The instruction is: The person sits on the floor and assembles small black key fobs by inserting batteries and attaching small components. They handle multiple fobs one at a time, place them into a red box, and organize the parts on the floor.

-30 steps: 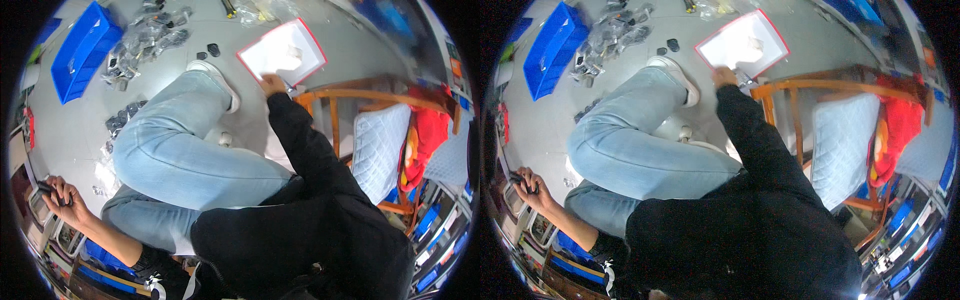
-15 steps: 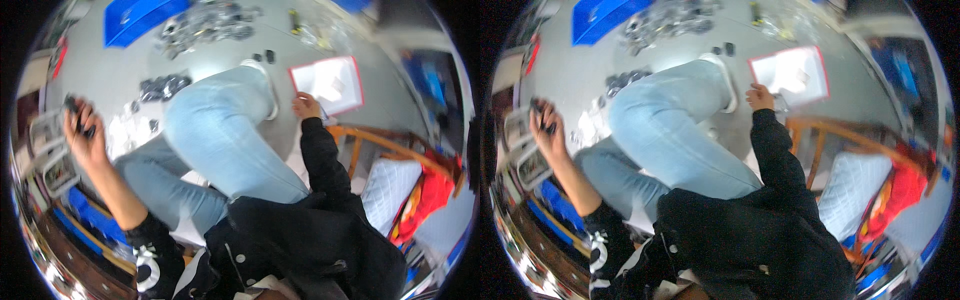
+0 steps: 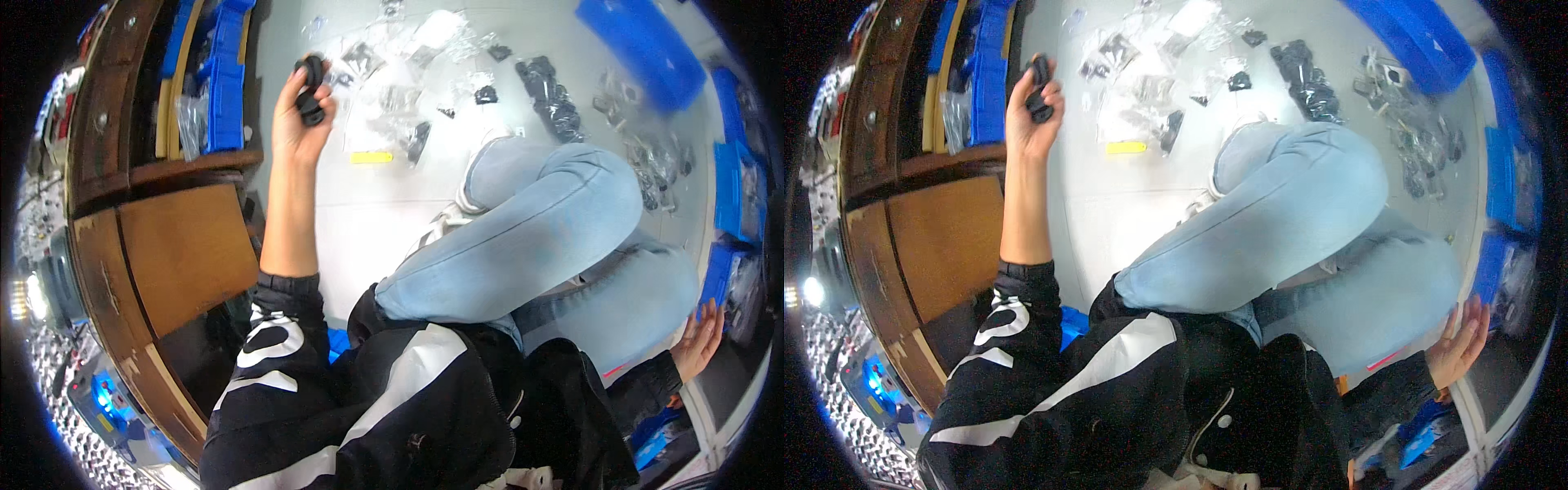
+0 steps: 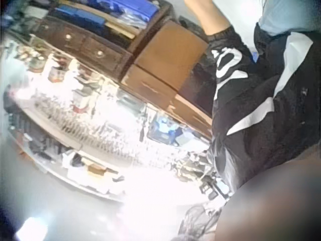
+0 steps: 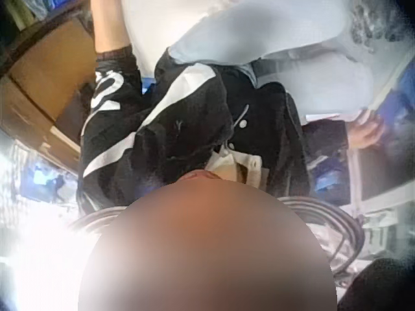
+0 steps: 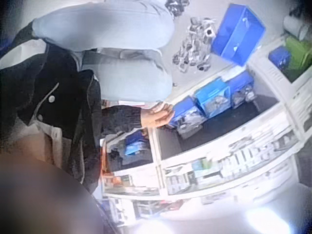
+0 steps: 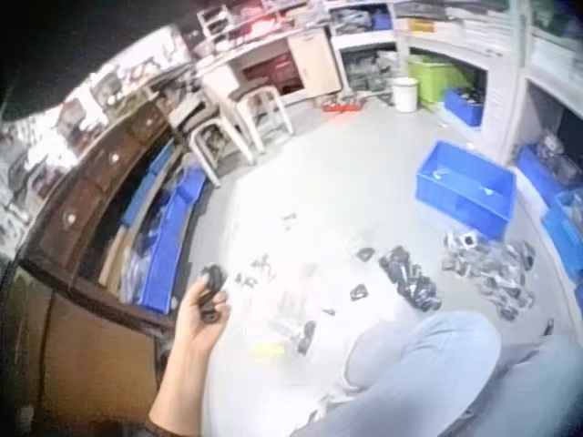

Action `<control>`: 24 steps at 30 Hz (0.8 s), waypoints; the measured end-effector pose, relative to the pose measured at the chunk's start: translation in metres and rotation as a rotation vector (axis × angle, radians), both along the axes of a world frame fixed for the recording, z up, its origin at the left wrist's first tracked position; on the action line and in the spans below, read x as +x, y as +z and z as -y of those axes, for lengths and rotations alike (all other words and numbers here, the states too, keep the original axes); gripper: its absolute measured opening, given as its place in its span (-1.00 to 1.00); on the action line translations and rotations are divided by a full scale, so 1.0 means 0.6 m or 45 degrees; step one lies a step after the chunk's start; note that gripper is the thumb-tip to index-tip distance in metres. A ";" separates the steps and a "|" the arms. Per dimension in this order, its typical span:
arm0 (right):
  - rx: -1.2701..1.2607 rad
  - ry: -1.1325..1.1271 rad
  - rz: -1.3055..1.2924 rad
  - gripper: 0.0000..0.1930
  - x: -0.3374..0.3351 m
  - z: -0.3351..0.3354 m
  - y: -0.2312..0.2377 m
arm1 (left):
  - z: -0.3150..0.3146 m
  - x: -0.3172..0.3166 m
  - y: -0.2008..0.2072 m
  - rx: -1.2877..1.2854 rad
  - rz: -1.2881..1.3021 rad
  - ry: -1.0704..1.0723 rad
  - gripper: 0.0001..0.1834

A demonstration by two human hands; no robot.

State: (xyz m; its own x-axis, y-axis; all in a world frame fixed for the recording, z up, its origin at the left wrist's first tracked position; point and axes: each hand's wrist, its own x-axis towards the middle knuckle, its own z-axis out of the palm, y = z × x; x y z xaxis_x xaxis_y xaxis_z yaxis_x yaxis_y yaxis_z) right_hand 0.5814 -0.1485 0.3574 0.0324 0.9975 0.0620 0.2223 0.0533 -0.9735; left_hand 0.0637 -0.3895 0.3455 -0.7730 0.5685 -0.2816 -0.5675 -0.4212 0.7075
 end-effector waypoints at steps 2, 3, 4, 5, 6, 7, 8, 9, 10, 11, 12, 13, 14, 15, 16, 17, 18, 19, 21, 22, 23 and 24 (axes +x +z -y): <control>0.101 0.135 0.177 -0.63 -0.034 0.000 0.003 | 0.092 -0.012 -0.043 -0.064 0.227 0.175 -0.67; 0.225 0.263 0.372 -0.63 -0.049 -0.003 0.005 | 0.125 -0.009 -0.068 -0.127 0.249 0.249 -0.69; 0.253 0.234 0.562 -0.64 -0.057 0.000 0.006 | 0.150 -0.003 -0.095 -0.170 0.250 0.248 -0.69; 0.327 0.300 0.745 -0.65 -0.064 0.001 0.005 | 0.167 0.005 -0.123 -0.207 0.258 0.237 -0.68; 0.369 0.326 0.811 -0.65 -0.067 0.000 0.006 | 0.176 0.011 -0.150 -0.296 0.309 0.274 -0.66; 0.342 0.270 0.852 -0.64 -0.068 -0.001 0.008 | 0.180 0.017 -0.175 -0.333 0.331 0.266 -0.64; 0.326 0.262 0.873 -0.64 -0.066 -0.002 0.007 | 0.180 0.018 -0.199 -0.385 0.454 0.183 -0.65; 0.338 0.261 0.885 -0.64 -0.061 -0.003 0.008 | 0.174 0.024 -0.223 -0.393 0.471 0.159 -0.68; 0.283 0.267 0.784 -0.63 -0.057 -0.005 0.007 | 0.164 0.029 -0.247 -0.445 0.296 0.159 -0.67; 0.297 0.279 0.813 -0.63 -0.050 -0.007 0.007 | 0.159 0.027 -0.267 -0.493 0.275 0.109 -0.61; 0.302 0.269 0.816 -0.64 -0.044 -0.008 0.005 | 0.152 0.020 -0.288 -0.634 0.234 0.082 -0.51; 0.305 0.253 0.824 -0.64 -0.037 -0.008 0.004 | 0.146 0.008 -0.309 -0.756 0.179 0.044 -0.39; 0.298 0.237 0.835 -0.64 -0.031 -0.008 0.004 | 0.141 -0.008 -0.330 -0.893 0.165 0.049 -0.30; 0.288 0.219 0.849 -0.65 -0.024 -0.008 0.005 | 0.136 -0.027 -0.353 -1.011 0.131 0.040 -0.19; 0.279 0.213 0.853 -0.65 -0.017 -0.007 0.007 | 0.133 -0.049 -0.373 -1.141 0.085 0.046 -0.09; 0.278 0.179 0.900 -0.66 -0.010 -0.006 0.008 | 0.134 -0.064 -0.392 -1.318 0.009 0.010 -0.12; 0.275 0.159 0.942 -0.66 -0.003 -0.004 0.011 | 0.135 -0.078 -0.409 -1.425 0.027 -0.064 -0.19; 0.286 0.154 0.966 -0.67 0.004 -0.002 0.014 | 0.136 -0.087 -0.424 -1.533 0.040 -0.144 -0.26; 0.249 0.065 1.020 -0.67 0.015 0.002 0.017 | 0.133 -0.086 -0.442 -1.495 0.055 -0.265 -0.56; 0.238 0.030 1.023 -0.68 0.018 0.004 0.017 | 0.129 -0.076 -0.445 -1.474 -0.012 -0.303 -0.60; 0.228 0.019 1.018 -0.68 0.020 0.005 0.017 | 0.124 -0.064 -0.443 -1.464 -0.056 -0.344 -0.63; 0.215 0.011 1.016 -0.68 0.021 0.005 0.018 | 0.116 -0.048 -0.437 -1.421 -0.097 -0.383 -0.66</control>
State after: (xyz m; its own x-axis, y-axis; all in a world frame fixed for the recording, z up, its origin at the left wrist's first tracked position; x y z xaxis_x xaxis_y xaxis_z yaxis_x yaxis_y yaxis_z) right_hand 0.5940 -0.1514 0.3682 -0.0930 0.9726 0.2130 0.8444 0.1904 -0.5007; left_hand 0.0348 -0.4593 0.0830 -0.6853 0.1968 -0.7011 -0.4784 0.6042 0.6372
